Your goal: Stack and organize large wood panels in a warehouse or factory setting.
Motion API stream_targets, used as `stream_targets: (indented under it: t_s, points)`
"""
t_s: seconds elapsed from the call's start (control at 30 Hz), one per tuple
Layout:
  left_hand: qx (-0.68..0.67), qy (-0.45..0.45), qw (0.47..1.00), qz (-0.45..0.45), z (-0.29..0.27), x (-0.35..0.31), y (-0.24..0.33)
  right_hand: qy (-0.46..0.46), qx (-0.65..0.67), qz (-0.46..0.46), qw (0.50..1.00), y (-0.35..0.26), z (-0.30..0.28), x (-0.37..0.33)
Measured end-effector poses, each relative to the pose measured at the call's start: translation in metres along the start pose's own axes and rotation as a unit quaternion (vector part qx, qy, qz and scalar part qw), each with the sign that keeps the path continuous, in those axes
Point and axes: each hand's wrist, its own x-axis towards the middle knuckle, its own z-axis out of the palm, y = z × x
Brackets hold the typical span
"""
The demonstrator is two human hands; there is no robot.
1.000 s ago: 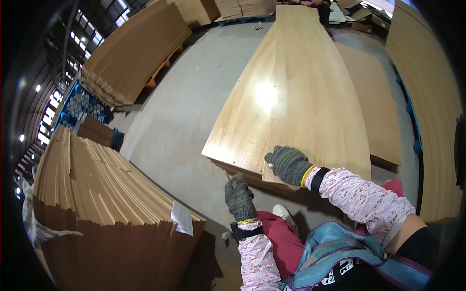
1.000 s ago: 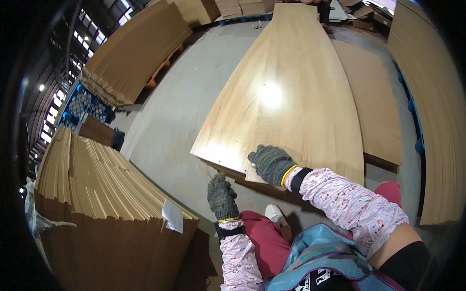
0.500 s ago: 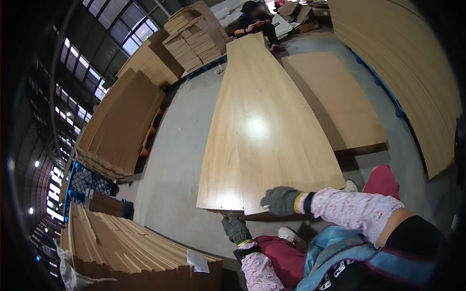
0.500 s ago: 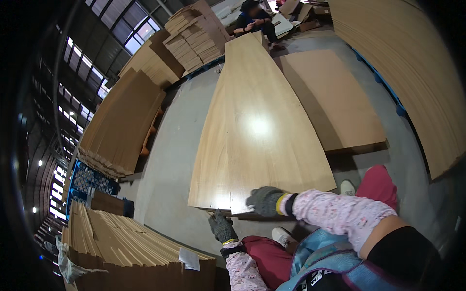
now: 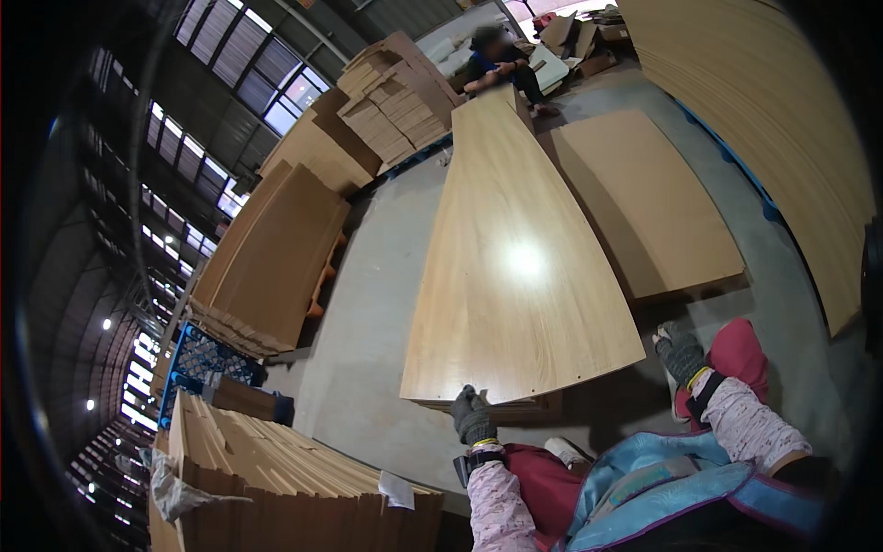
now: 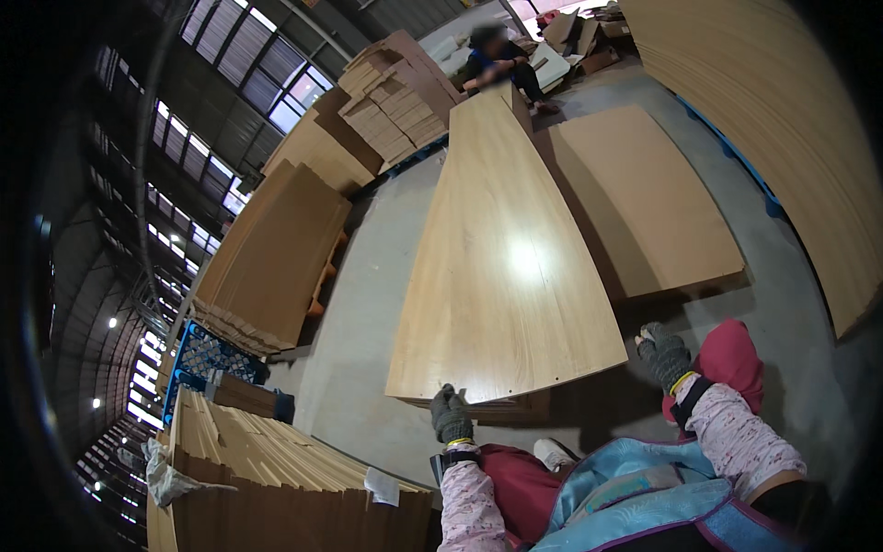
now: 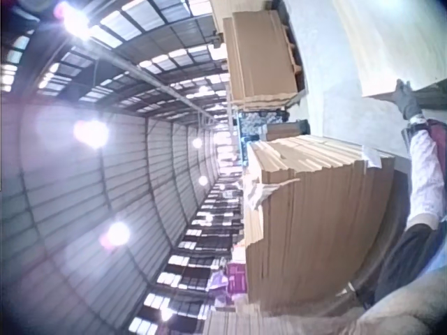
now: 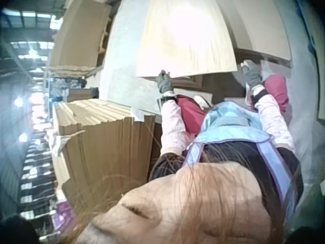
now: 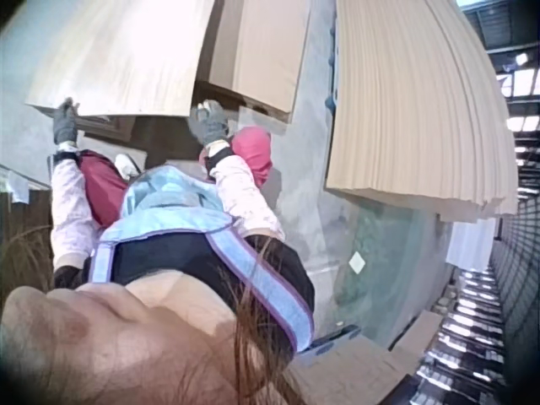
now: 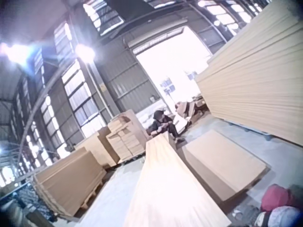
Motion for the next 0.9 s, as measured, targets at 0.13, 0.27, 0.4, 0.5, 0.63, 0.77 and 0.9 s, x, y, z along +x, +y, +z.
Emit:
stream_targets:
  t_s: [0.13, 0.27, 0.4, 0.5, 0.63, 0.77, 0.9]
  points:
    - [0.076, -0.079, 0.993, 0.032, 0.013, 0.003, 0.009, -0.021, 0.241, 0.066, 0.968, 0.06, 0.049, -0.005]
    - [0.105, -0.059, 0.992, 0.031, 0.006, 0.009, -0.005, -0.038, 0.172, 0.04, 0.984, -0.019, 0.032, -0.022]
    - [0.135, -0.097, 0.986, 0.005, -0.007, -0.005, 0.024, -0.059, 0.144, 0.119, 0.981, -0.036, 0.022, -0.019]
    - [0.114, -0.142, 0.983, -0.009, -0.007, -0.004, 0.007, -0.028, 0.161, 0.098, 0.982, -0.015, 0.039, -0.008]
    - [0.111, -0.101, 0.988, 0.036, -0.008, -0.009, 0.028, -0.006, 0.162, 0.077, 0.984, 0.001, 0.041, -0.002]
    - [0.098, -0.093, 0.991, -0.013, -0.003, -0.005, 0.021, -0.013, 0.148, 0.081, 0.986, -0.011, 0.031, -0.004]
    - [0.068, -0.098, 0.992, -0.039, 0.001, -0.004, 0.019, 0.021, 0.132, 0.044, 0.99, -0.006, 0.031, -0.007]
